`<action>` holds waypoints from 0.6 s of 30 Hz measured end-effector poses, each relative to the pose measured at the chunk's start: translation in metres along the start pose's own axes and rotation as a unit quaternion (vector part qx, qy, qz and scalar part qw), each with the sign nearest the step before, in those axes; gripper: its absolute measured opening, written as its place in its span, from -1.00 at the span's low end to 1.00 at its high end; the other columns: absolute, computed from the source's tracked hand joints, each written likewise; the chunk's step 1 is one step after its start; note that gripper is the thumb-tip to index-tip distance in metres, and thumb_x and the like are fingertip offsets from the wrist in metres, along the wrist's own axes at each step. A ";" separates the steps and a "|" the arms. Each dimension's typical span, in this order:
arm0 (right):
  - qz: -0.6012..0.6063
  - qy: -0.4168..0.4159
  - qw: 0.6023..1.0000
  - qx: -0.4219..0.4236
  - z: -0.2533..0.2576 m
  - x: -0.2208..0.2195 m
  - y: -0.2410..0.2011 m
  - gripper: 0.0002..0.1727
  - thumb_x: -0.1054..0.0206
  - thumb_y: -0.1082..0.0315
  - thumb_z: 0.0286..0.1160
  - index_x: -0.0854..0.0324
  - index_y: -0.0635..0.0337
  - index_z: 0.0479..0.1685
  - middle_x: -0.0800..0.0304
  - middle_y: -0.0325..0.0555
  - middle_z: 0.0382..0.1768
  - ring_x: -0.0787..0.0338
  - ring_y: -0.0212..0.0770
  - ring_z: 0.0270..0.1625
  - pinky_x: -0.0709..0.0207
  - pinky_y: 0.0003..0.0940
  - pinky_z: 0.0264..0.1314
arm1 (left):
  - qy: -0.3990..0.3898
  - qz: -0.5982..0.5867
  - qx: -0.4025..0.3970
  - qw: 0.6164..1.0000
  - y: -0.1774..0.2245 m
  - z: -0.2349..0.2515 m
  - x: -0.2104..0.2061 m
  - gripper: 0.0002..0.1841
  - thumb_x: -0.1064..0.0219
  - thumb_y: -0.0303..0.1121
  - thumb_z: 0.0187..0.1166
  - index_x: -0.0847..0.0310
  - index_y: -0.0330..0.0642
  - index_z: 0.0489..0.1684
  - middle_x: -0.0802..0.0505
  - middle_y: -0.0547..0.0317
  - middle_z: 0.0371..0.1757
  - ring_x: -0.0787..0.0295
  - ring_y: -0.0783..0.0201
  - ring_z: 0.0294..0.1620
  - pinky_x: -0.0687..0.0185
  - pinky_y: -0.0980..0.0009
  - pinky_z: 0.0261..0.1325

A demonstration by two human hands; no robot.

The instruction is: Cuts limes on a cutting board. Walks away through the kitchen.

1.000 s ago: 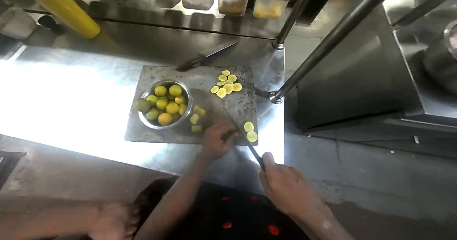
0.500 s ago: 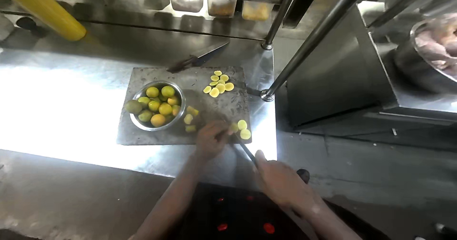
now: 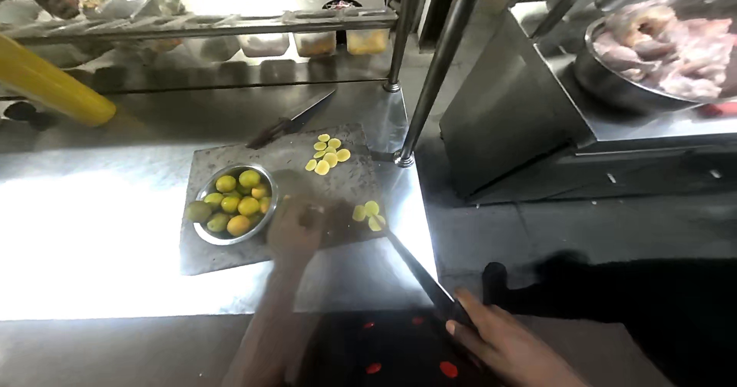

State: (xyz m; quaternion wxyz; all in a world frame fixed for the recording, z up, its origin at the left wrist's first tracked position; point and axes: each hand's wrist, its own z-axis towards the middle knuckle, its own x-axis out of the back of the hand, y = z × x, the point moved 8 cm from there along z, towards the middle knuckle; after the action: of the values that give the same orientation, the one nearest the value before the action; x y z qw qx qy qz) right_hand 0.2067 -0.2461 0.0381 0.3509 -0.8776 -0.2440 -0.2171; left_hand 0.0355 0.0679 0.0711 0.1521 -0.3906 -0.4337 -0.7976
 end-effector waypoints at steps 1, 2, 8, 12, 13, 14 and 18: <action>0.020 0.017 1.000 -0.004 -0.002 0.001 0.006 -0.47 -0.16 -0.13 0.68 -0.44 0.04 0.40 -0.77 0.03 -0.35 -0.84 0.12 -0.26 -0.68 0.21 -0.18 | 0.008 0.042 -0.009 0.999 0.001 0.005 0.003 -0.75 -0.52 -0.27 0.46 -0.82 -0.18 -0.02 -0.85 -0.08 0.10 -0.79 -0.11 0.13 -0.71 -0.16 0.16; 0.035 0.034 0.999 -0.009 -0.002 0.003 0.012 -0.47 -0.16 -0.13 0.66 -0.44 0.02 0.40 -0.76 0.00 -0.36 -0.83 0.08 -0.30 -0.69 0.18 -0.22 | 0.005 0.065 -0.031 0.997 0.008 0.007 0.000 -0.74 -0.49 -0.26 0.47 -0.83 -0.17 0.02 -0.82 -0.10 0.20 -0.72 -0.17 0.27 -0.59 -0.20 0.32; 0.064 0.078 0.995 -0.026 0.002 0.017 0.022 -0.50 -0.17 -0.14 0.64 -0.43 -0.04 0.36 -0.72 -0.08 -0.45 -0.79 -0.01 -0.47 -0.70 0.09 -0.37 | -0.206 0.079 -0.077 0.972 0.074 -0.003 -0.072 -0.68 -0.35 -0.20 0.59 -0.80 0.02 0.24 -0.87 0.13 0.17 -0.84 0.07 0.10 -0.76 -0.04 0.13; 0.062 0.096 0.993 -0.023 0.003 0.019 0.023 -0.51 -0.17 -0.13 0.63 -0.44 -0.04 0.34 -0.71 -0.07 -0.45 -0.79 0.00 -0.45 -0.68 0.10 -0.36 | -0.265 0.100 -0.063 0.957 0.077 0.000 -0.089 -0.69 -0.35 -0.20 0.61 -0.78 0.03 0.26 -0.85 0.14 0.26 -0.84 0.06 0.16 -0.76 -0.02 0.17; 0.062 0.099 0.993 -0.018 0.004 0.018 0.022 -0.52 -0.17 -0.13 0.63 -0.45 -0.04 0.33 -0.70 -0.08 -0.45 -0.78 0.00 -0.45 -0.67 0.10 -0.36 | -0.264 0.096 -0.065 0.958 0.077 0.001 -0.089 -0.70 -0.37 -0.21 0.59 -0.79 0.02 0.23 -0.86 0.13 0.23 -0.85 0.07 0.14 -0.77 -0.01 0.15; 0.062 0.100 0.993 -0.014 0.006 0.018 0.022 -0.53 -0.17 -0.13 0.62 -0.45 -0.04 0.31 -0.69 -0.09 -0.46 -0.78 0.00 -0.44 -0.66 0.09 -0.37 | -0.264 0.095 -0.064 0.958 0.078 0.002 -0.088 -0.71 -0.38 -0.22 0.58 -0.81 0.01 0.19 -0.88 0.14 0.19 -0.86 0.08 0.11 -0.77 -0.01 0.13; 0.056 0.094 0.994 -0.002 0.013 0.019 0.020 -0.53 -0.16 -0.17 0.62 -0.45 -0.07 0.29 -0.68 -0.12 -0.48 -0.77 -0.01 -0.44 -0.65 0.08 -0.36 | -0.277 0.096 -0.045 0.955 0.077 0.004 -0.087 -0.76 -0.38 -0.20 0.57 -0.83 0.04 0.10 -0.92 0.22 -0.01 -0.88 0.18 -0.02 -0.78 0.03 0.08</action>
State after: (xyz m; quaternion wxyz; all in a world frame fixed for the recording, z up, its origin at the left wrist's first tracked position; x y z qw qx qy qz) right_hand 0.2362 -0.2444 0.0304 0.3822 -0.8663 -0.1597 -0.2793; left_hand 0.1385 0.0179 0.0507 0.0843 -0.6423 -0.3832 -0.6584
